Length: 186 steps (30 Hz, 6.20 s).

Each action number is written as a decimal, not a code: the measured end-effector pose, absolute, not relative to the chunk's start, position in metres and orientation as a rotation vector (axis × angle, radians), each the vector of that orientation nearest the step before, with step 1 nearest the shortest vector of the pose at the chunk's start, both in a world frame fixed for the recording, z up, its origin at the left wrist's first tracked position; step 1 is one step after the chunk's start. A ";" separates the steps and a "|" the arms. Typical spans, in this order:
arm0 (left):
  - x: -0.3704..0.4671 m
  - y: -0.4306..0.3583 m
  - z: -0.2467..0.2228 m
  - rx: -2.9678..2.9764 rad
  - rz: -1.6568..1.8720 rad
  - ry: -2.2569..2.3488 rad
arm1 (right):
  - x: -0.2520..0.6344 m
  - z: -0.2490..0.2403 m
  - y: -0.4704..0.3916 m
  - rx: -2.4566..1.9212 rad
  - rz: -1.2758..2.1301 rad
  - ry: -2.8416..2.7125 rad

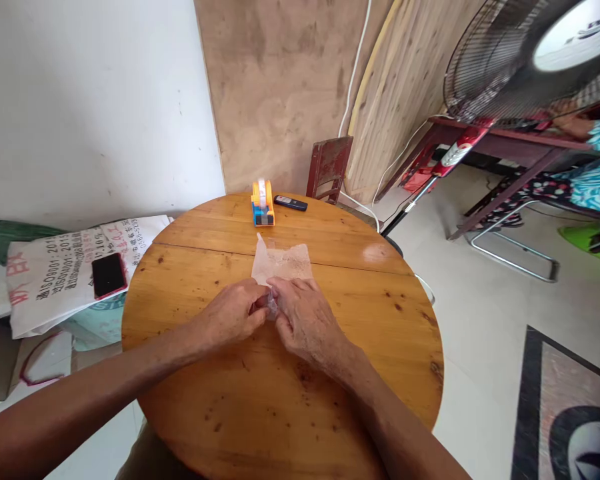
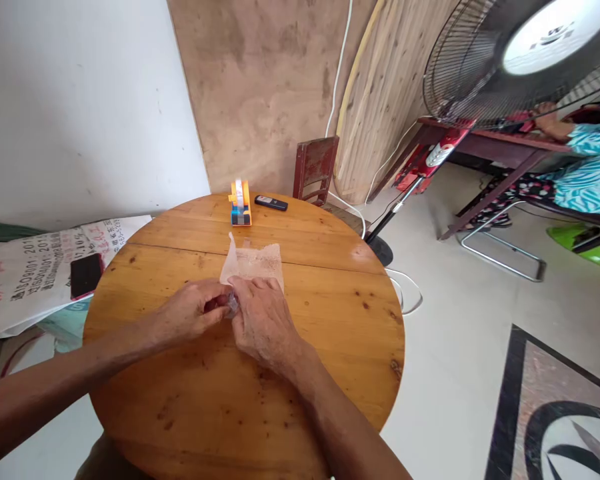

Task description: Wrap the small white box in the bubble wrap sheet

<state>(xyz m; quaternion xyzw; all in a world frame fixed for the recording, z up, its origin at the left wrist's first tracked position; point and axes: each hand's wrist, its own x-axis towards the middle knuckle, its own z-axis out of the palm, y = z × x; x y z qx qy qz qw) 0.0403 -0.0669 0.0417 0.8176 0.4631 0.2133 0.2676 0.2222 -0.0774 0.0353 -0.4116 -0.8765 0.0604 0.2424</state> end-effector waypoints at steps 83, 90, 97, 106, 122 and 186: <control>0.043 -0.050 0.020 2.000 1.005 1.034 | 0.209 0.078 -0.059 -1.478 1.596 -1.243; 0.049 -0.048 0.014 2.076 1.043 1.043 | 0.212 0.075 -0.058 -1.441 1.650 -1.268; 0.045 -0.049 0.009 2.170 1.056 0.984 | 0.216 0.077 -0.052 -1.424 1.670 -1.344; 0.041 -0.049 0.011 2.367 1.094 0.966 | 0.219 0.076 -0.040 -1.458 1.651 -1.386; 0.043 -0.052 0.012 2.243 0.981 1.042 | 0.187 0.076 0.033 -2.004 0.097 -2.513; 0.042 -0.050 0.012 2.393 0.965 0.915 | 0.208 0.037 0.055 -1.305 1.299 -1.340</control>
